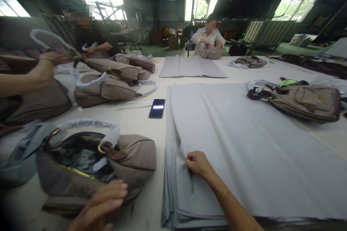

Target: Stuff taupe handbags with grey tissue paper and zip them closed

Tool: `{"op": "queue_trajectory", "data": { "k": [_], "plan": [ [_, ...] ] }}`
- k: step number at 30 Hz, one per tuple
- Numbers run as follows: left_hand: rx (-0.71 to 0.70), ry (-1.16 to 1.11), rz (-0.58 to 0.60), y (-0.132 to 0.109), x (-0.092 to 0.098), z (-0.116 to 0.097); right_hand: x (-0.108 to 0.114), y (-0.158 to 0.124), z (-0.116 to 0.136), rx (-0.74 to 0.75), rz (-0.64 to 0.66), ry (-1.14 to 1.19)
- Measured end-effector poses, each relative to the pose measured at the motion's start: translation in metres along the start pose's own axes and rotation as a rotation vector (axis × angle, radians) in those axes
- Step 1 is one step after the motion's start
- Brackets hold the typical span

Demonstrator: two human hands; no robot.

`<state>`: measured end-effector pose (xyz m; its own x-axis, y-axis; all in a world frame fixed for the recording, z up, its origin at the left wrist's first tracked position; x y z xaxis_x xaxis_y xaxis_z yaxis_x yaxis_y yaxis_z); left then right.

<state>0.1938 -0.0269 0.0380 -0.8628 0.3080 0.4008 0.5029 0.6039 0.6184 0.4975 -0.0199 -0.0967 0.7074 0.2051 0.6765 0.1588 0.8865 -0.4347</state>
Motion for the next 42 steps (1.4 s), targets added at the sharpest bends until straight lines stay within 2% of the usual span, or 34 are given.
{"op": "queue_trajectory", "data": {
  "k": [1,2,4,7,10,15,22,25,29,32,34,36,37,40,42],
  "plan": [
    [-0.009,-0.026,0.082,0.01,-0.029,-0.01,-0.001,0.002,-0.005,-0.013,0.028,0.066],
    [0.059,-0.077,0.068,0.02,-0.048,-0.012,-0.003,0.004,-0.009,-0.024,0.055,0.127],
    [0.231,-0.152,0.121,0.033,-0.081,-0.006,-0.004,0.006,-0.012,-0.036,0.102,0.23],
    [0.495,-0.249,0.185,0.038,-0.109,0.017,-0.003,0.01,-0.013,-0.028,0.156,0.326],
    [0.645,-0.317,0.201,0.037,-0.122,0.036,0.0,0.013,-0.011,-0.009,0.206,0.376],
    [0.713,-0.327,0.22,0.041,-0.135,0.05,0.005,0.012,-0.008,0.036,0.307,0.391],
    [0.632,-0.29,0.18,0.055,-0.139,0.049,0.008,0.001,0.009,0.157,0.387,0.226],
    [0.612,-0.28,0.179,0.053,-0.142,0.052,0.013,-0.002,0.007,0.143,0.331,0.013],
    [0.672,-0.283,0.182,0.038,-0.145,0.063,0.025,-0.004,0.011,0.126,0.212,-0.406],
    [0.691,-0.264,0.184,0.029,-0.147,0.067,0.032,0.004,0.04,0.295,0.007,-0.587],
    [0.685,-0.25,0.19,0.025,-0.148,0.068,0.029,0.013,0.054,0.463,-0.008,-0.66],
    [0.656,-0.226,0.182,0.023,-0.144,0.068,0.03,0.027,0.044,0.527,0.073,-0.779],
    [0.629,-0.207,0.171,0.022,-0.141,0.068,0.038,0.034,0.03,0.484,0.094,-0.838],
    [0.472,-0.135,0.146,0.023,-0.136,0.06,0.087,0.05,-0.023,0.186,-0.012,-0.94],
    [0.325,-0.101,0.165,0.024,-0.148,0.05,0.107,0.051,-0.045,0.06,-0.072,-0.964]
  ]
}}
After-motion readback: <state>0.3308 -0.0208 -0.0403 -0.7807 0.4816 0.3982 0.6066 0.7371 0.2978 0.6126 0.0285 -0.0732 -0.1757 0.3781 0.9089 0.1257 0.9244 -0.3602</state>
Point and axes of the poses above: each hand's wrist, its own y-axis towards the middle knuckle, its own x-axis out of the back of the hand, z = x × y, the point moved 8 cm from there along y, towards the middle knuckle, and after that the axes turned 4 degrees about z, right-handed, at the moved point
